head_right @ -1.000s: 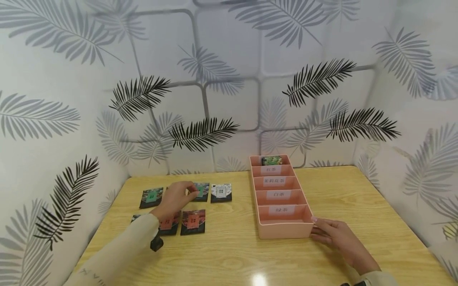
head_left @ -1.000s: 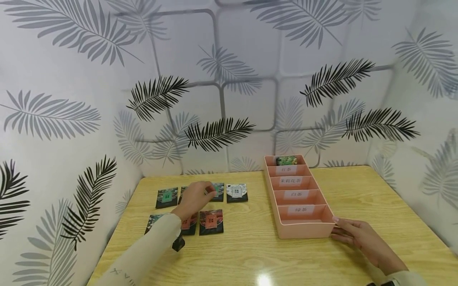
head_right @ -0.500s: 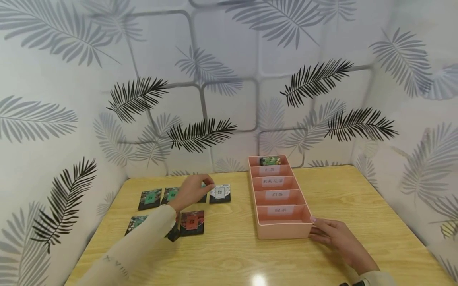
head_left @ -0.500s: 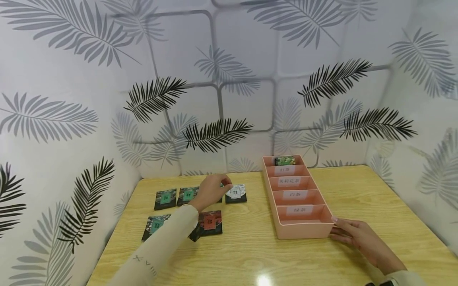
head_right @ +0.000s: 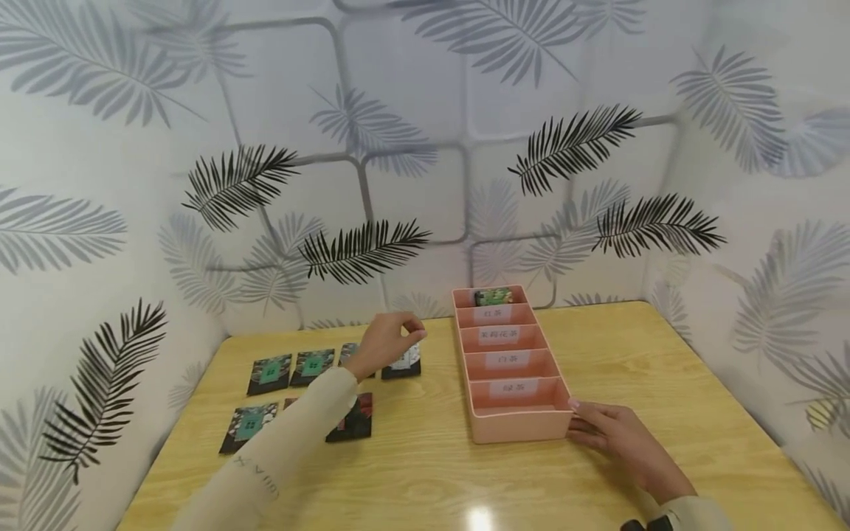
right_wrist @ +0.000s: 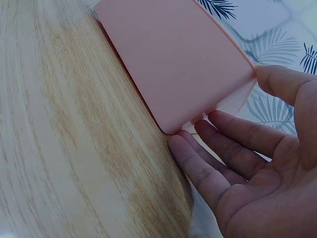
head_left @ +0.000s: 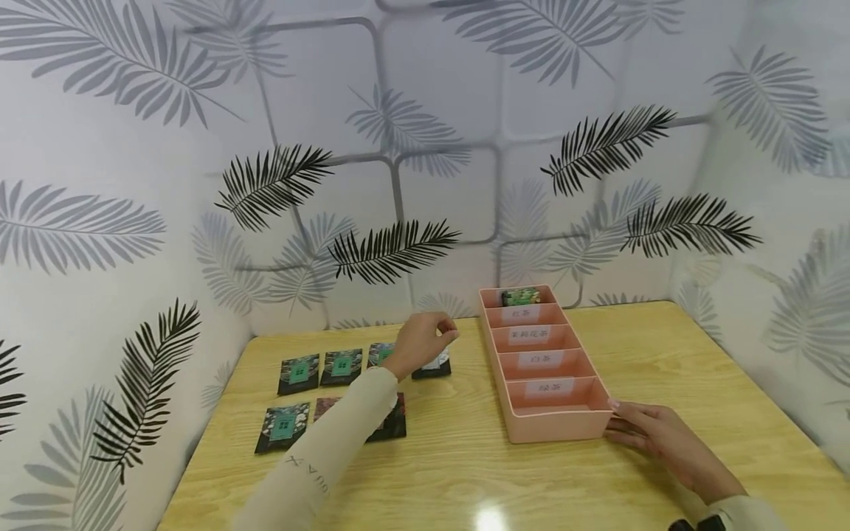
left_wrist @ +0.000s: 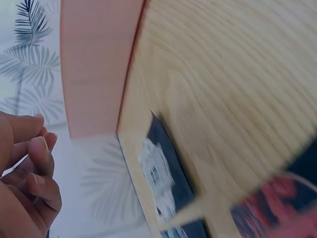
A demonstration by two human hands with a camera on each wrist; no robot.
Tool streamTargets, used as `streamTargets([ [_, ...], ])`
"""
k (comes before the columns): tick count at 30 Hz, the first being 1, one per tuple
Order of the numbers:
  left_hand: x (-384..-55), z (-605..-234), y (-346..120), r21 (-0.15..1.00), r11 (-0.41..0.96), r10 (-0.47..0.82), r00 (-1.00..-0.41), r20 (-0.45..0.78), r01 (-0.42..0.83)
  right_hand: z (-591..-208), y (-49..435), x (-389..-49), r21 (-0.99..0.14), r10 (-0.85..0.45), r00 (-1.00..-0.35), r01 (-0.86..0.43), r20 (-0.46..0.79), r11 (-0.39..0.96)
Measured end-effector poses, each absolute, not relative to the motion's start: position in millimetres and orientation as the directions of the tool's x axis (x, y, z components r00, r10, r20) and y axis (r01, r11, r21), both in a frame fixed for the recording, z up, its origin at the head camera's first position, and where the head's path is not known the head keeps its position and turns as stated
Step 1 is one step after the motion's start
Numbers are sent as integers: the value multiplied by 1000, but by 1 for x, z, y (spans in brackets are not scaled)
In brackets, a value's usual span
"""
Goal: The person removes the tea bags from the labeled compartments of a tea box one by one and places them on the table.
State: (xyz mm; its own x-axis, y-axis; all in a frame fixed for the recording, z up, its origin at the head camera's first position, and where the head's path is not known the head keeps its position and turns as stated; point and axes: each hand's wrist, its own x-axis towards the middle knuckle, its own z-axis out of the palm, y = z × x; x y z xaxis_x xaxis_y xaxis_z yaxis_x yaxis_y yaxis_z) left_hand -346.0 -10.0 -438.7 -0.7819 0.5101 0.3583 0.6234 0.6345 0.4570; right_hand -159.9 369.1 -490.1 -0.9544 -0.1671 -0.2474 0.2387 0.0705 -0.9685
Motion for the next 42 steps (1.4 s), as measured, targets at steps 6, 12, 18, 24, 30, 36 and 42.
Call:
streamTargets([
  [6,-352,-437,21,456,634,520,-781,346,624,-490,372,-159,-974,-163,-961,221,-225,39],
  [12,-359,-437,48,471,626,514,-783,350,622,-495,371,-161,-975,-150,-964,219,-221,30],
  [18,-367,-434,69,532,590,503,-792,346,607,-497,374,-161,-972,-151,-961,234,-232,1],
  [24,-377,-432,85,535,578,493,-786,372,616,-496,374,-162,-971,-129,-963,240,-238,3],
  [30,-384,-437,95,537,594,476,-800,365,598,-496,374,-160,-974,-137,-965,226,-222,-15],
  [36,-391,-442,100,523,632,466,-819,333,572,-496,376,-158,-970,-140,-961,244,-239,-21],
  [42,-400,-443,109,528,635,444,-826,347,563,-497,378,-158,-971,-123,-965,238,-233,-20],
])
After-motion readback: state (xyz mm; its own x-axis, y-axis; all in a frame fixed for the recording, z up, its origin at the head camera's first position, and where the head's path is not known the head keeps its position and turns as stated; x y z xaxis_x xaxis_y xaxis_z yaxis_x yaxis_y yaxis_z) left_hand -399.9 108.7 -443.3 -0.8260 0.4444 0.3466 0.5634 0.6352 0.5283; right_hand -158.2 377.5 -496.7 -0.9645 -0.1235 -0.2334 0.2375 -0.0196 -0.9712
